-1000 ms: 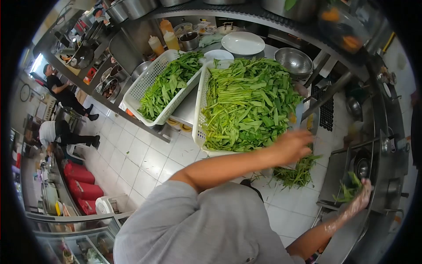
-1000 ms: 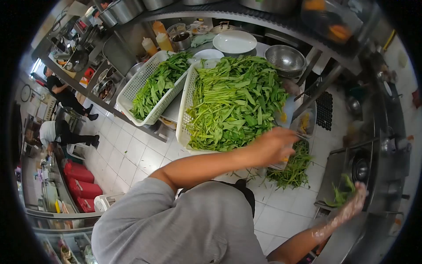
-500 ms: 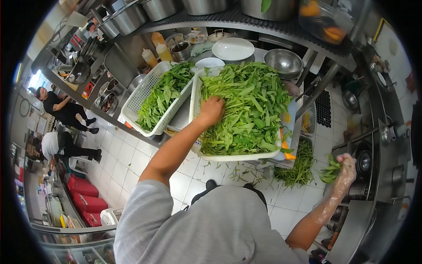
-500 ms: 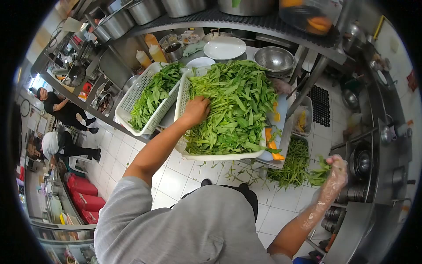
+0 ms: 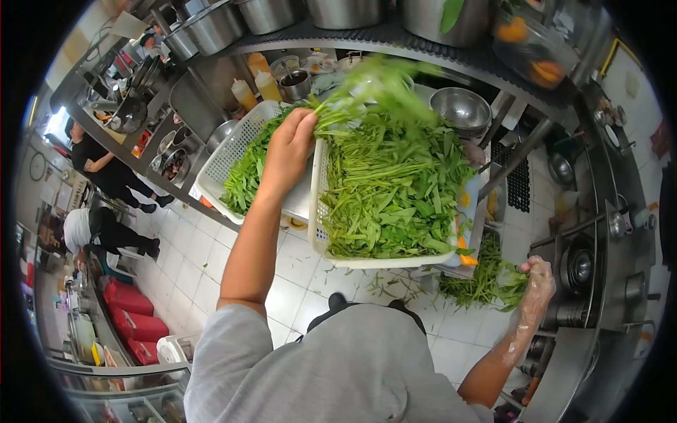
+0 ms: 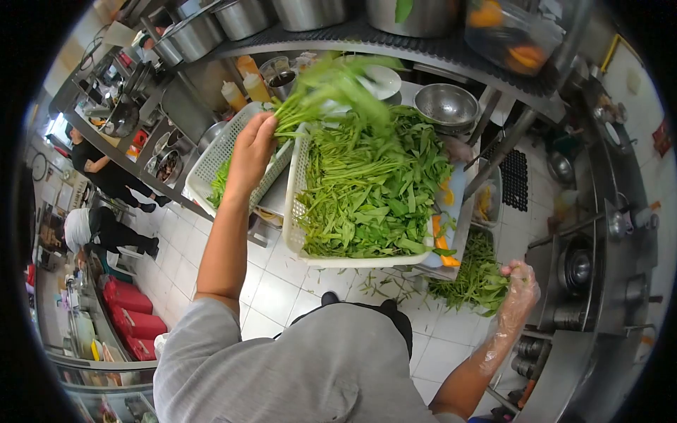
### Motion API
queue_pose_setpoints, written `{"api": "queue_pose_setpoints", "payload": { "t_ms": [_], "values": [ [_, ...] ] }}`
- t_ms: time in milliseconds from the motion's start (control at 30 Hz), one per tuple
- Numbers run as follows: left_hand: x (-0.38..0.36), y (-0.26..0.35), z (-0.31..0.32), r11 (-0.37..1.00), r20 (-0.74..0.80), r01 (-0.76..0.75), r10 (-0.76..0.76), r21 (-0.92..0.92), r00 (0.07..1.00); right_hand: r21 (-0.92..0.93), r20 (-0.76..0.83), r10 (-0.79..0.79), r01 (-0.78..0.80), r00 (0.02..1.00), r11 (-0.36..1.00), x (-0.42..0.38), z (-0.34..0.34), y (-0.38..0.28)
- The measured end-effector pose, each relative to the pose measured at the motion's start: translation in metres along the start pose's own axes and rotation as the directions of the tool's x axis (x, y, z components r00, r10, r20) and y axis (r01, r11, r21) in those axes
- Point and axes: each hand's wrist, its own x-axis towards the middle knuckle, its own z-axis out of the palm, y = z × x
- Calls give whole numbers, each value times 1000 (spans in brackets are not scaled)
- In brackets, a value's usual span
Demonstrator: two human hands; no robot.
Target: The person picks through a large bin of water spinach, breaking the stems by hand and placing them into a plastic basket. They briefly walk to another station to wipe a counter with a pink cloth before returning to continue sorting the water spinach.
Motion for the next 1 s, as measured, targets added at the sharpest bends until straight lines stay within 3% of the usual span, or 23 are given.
{"api": "queue_pose_setpoints", "payload": {
  "t_ms": [67, 133, 167, 200, 300, 467, 533, 600, 667, 700, 733, 767, 800, 867, 900, 933, 1000],
  "values": [
    [-15, -13, 3, 995, -46, 93, -91, 38, 995, -26, 8, 12, -12, 1000, 1000, -4, 4, -4],
    [-38, -35, 27, 983, 28, 158, -161, 89, 987, -61, 12, 23, -22, 1000, 998, -6, 9, -8],
    [-48, -45, 37, 989, -10, 94, -93, 110, 996, -69, 47, 12, -9, 999, 998, -7, 12, -9],
    [-56, -40, 44, 982, 9, 180, -180, 54, 984, -78, 80, 6, 1, 997, 997, -8, 14, -11],
    [-71, -38, 57, 979, 17, 182, -185, 86, 983, 50, 149, 29, -37, 988, 998, -8, 21, -20],
    [-91, -29, 68, 986, 20, 128, -131, 111, 991, -56, 98, 46, -41, 994, 998, -13, 49, -63],
    [-99, -27, 72, 986, 33, 98, -104, 137, 994, -47, 255, -149, 166, 955, 985, -11, 61, -65],
    [-106, -22, 76, 981, 56, 103, -114, 166, 992, 66, 400, -177, 165, 899, 984, -12, 78, -86],
    [-112, -21, 81, 979, 71, 76, -91, 189, 993, 83, 419, -454, 465, 786, 881, -8, 101, -96],
    [-116, -23, 84, 983, 69, 42, -55, 176, 996, 75, 416, -447, 460, 792, 885, -2, 111, -98],
    [-119, -24, 86, 987, 65, 9, -20, 163, 998, 18, 400, -696, 754, 596, 656, 6, 122, -98],
    [-121, -23, 87, 987, 72, 8, -20, 158, 997, -41, 405, -856, 942, 321, 333, 11, 131, -97],
    [-122, -21, 88, 990, 76, -4, -7, 143, 997, -47, 407, -854, 941, 325, 336, 13, 141, -92],
    [-126, -20, 88, 992, 80, -13, 3, 127, 997, -90, 487, -707, 834, 513, 544, 13, 158, -85],
    [-127, -22, 87, 991, 88, -30, 18, 129, 996, -191, 545, -642, 825, 540, 532, 11, 155, -102],
    [-127, -23, 87, 990, 94, -47, 34, 132, 995, -191, 545, -643, 826, 539, 530, 12, 157, -102],
    [-130, -21, 85, 986, 89, -64, 51, 155, 995, -287, 583, -690, 903, 429, 319, 14, 162, -101]
  ]
}}
